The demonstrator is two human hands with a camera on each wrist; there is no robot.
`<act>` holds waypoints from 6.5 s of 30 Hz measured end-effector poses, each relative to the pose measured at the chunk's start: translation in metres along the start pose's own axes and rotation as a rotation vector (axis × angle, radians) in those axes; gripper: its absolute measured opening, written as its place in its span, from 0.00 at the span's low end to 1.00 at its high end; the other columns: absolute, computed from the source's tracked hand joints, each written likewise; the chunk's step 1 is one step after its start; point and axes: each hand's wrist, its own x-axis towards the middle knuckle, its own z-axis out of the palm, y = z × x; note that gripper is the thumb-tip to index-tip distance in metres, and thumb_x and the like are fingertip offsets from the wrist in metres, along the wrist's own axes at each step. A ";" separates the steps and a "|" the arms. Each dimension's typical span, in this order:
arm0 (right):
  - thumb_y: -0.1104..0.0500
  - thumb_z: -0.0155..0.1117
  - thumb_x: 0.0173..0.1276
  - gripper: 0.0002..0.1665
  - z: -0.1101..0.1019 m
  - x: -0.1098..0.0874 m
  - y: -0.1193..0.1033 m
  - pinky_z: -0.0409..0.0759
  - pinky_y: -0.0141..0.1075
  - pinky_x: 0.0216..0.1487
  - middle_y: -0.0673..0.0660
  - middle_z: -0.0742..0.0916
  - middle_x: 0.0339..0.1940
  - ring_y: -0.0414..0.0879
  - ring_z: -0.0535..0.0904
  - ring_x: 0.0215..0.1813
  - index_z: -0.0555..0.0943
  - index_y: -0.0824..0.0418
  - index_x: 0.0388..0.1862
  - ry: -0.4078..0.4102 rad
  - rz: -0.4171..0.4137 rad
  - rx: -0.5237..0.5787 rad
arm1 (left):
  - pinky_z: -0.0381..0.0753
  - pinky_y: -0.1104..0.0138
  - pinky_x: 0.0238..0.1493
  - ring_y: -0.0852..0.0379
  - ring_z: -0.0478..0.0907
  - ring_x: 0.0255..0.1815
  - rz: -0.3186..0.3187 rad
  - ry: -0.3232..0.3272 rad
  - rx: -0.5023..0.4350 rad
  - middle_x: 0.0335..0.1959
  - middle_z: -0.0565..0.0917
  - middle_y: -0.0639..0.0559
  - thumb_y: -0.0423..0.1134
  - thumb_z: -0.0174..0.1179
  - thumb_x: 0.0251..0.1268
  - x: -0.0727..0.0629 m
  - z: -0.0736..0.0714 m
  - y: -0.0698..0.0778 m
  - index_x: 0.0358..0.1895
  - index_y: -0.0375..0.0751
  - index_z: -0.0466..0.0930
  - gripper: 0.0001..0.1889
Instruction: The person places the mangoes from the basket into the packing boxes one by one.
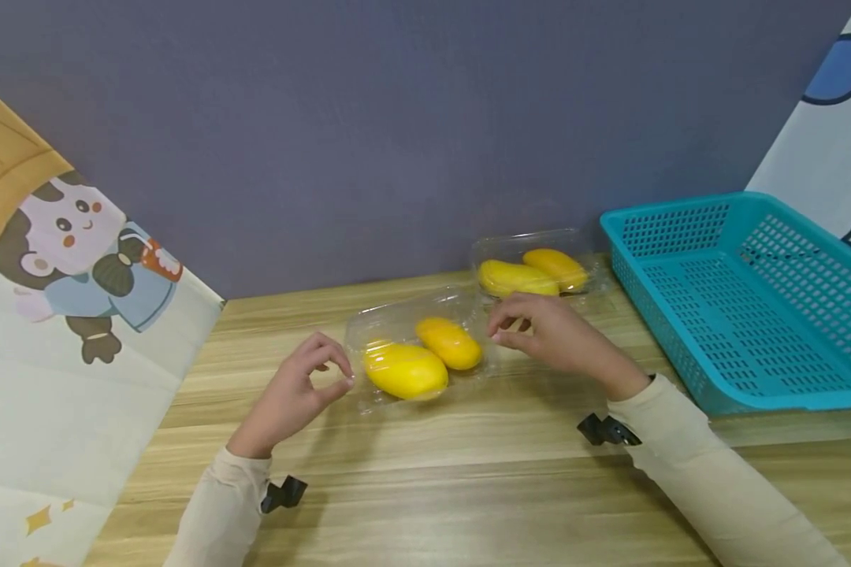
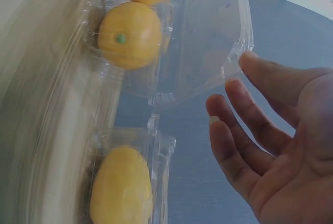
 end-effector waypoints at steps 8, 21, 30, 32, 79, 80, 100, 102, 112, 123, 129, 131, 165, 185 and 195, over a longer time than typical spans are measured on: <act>0.57 0.70 0.66 0.03 0.004 -0.002 0.004 0.83 0.46 0.50 0.45 0.87 0.40 0.43 0.82 0.46 0.85 0.49 0.37 -0.056 0.005 -0.037 | 0.78 0.56 0.49 0.59 0.73 0.49 0.015 -0.034 0.047 0.39 0.76 0.59 0.29 0.76 0.48 -0.005 0.007 -0.003 0.27 0.54 0.78 0.16; 0.57 0.72 0.64 0.05 0.010 -0.003 0.009 0.78 0.42 0.46 0.44 0.85 0.40 0.44 0.80 0.42 0.84 0.46 0.34 -0.098 -0.029 -0.088 | 0.77 0.59 0.49 0.59 0.72 0.47 0.058 -0.050 0.079 0.39 0.75 0.60 0.35 0.78 0.47 -0.006 0.013 -0.012 0.26 0.56 0.78 0.16; 0.58 0.74 0.61 0.08 0.016 -0.003 0.012 0.77 0.41 0.45 0.44 0.84 0.38 0.46 0.80 0.40 0.84 0.45 0.31 -0.101 -0.079 -0.133 | 0.77 0.59 0.52 0.58 0.71 0.48 0.064 -0.086 0.127 0.39 0.74 0.60 0.35 0.79 0.44 -0.005 0.018 -0.016 0.26 0.56 0.78 0.16; 0.58 0.75 0.60 0.08 0.016 -0.003 0.012 0.77 0.41 0.45 0.44 0.84 0.38 0.46 0.80 0.40 0.84 0.45 0.31 -0.100 -0.079 -0.137 | 0.77 0.57 0.52 0.58 0.71 0.48 0.041 -0.097 0.111 0.39 0.75 0.60 0.36 0.79 0.45 -0.005 0.018 -0.017 0.27 0.56 0.78 0.15; 0.57 0.72 0.64 0.05 0.015 -0.007 0.015 0.81 0.44 0.48 0.44 0.84 0.39 0.45 0.81 0.44 0.84 0.47 0.35 -0.126 -0.057 -0.061 | 0.79 0.70 0.34 0.62 0.77 0.29 -0.629 -0.360 -0.752 0.28 0.83 0.53 0.37 0.51 0.69 -0.016 0.032 -0.027 0.37 0.33 0.78 0.10; 0.56 0.71 0.65 0.04 0.015 -0.008 0.016 0.82 0.45 0.49 0.45 0.85 0.39 0.45 0.81 0.45 0.84 0.47 0.37 -0.132 -0.042 -0.035 | 0.79 0.70 0.33 0.62 0.77 0.28 -0.627 -0.359 -0.756 0.28 0.83 0.54 0.36 0.51 0.69 -0.016 0.032 -0.027 0.37 0.34 0.78 0.09; 0.47 0.50 0.79 0.24 0.041 -0.009 0.026 0.82 0.37 0.37 0.60 0.86 0.36 0.46 0.80 0.33 0.79 0.68 0.46 -0.348 0.470 0.554 | 0.79 0.71 0.33 0.63 0.77 0.27 -0.632 -0.350 -0.753 0.27 0.82 0.55 0.36 0.50 0.68 -0.015 0.035 -0.027 0.32 0.40 0.77 0.09; 0.48 0.50 0.78 0.24 0.043 -0.009 0.026 0.81 0.35 0.34 0.59 0.86 0.34 0.44 0.80 0.31 0.79 0.69 0.45 -0.354 0.479 0.589 | 0.79 0.71 0.33 0.63 0.77 0.27 -0.632 -0.351 -0.753 0.27 0.82 0.55 0.36 0.50 0.68 -0.015 0.036 -0.028 0.31 0.40 0.77 0.09; 0.51 0.48 0.78 0.19 0.048 -0.007 0.021 0.74 0.31 0.29 0.50 0.80 0.25 0.40 0.76 0.27 0.77 0.65 0.36 -0.355 0.500 0.661 | 0.80 0.70 0.33 0.62 0.77 0.27 -0.628 -0.362 -0.758 0.27 0.82 0.54 0.35 0.49 0.67 -0.015 0.036 -0.028 0.33 0.38 0.78 0.09; 0.53 0.48 0.77 0.17 0.051 -0.007 0.022 0.74 0.32 0.30 0.50 0.79 0.25 0.41 0.76 0.27 0.75 0.64 0.35 -0.352 0.492 0.646 | 0.79 0.72 0.31 0.64 0.76 0.25 -0.635 -0.351 -0.781 0.25 0.81 0.56 0.34 0.50 0.66 -0.014 0.039 -0.031 0.31 0.40 0.77 0.08; 0.54 0.48 0.77 0.17 0.051 -0.007 0.022 0.74 0.32 0.30 0.50 0.79 0.24 0.41 0.76 0.27 0.75 0.64 0.34 -0.349 0.492 0.642 | 0.78 0.72 0.31 0.65 0.76 0.25 -0.634 -0.350 -0.788 0.25 0.81 0.57 0.35 0.50 0.66 -0.014 0.040 -0.031 0.30 0.41 0.78 0.08; 0.54 0.48 0.77 0.16 0.051 -0.007 0.022 0.74 0.32 0.29 0.50 0.79 0.24 0.41 0.76 0.27 0.75 0.64 0.34 -0.348 0.493 0.644 | 0.78 0.72 0.31 0.65 0.76 0.25 -0.634 -0.349 -0.789 0.25 0.81 0.58 0.35 0.50 0.67 -0.014 0.040 -0.031 0.30 0.41 0.78 0.08; 0.53 0.49 0.79 0.16 0.047 -0.008 0.024 0.72 0.33 0.32 0.50 0.78 0.26 0.42 0.75 0.29 0.74 0.63 0.35 -0.398 0.453 0.666 | 0.78 0.72 0.31 0.66 0.76 0.25 -0.628 -0.346 -0.794 0.25 0.80 0.58 0.35 0.52 0.69 -0.015 0.036 -0.026 0.31 0.41 0.78 0.08; 0.48 0.56 0.75 0.17 0.040 -0.008 0.020 0.76 0.38 0.33 0.58 0.82 0.36 0.49 0.77 0.30 0.75 0.62 0.47 -0.238 0.461 0.401 | 0.83 0.65 0.41 0.58 0.79 0.33 -0.542 -0.394 -0.645 0.33 0.83 0.49 0.41 0.53 0.72 -0.015 0.027 -0.032 0.44 0.28 0.77 0.15; 0.53 0.69 0.67 0.17 0.037 -0.014 -0.013 0.77 0.42 0.48 0.54 0.83 0.46 0.48 0.76 0.46 0.81 0.59 0.51 0.074 0.121 -0.005 | 0.78 0.59 0.46 0.47 0.73 0.51 -0.378 -0.216 -0.163 0.55 0.73 0.40 0.45 0.69 0.63 -0.011 0.004 -0.021 0.67 0.41 0.64 0.34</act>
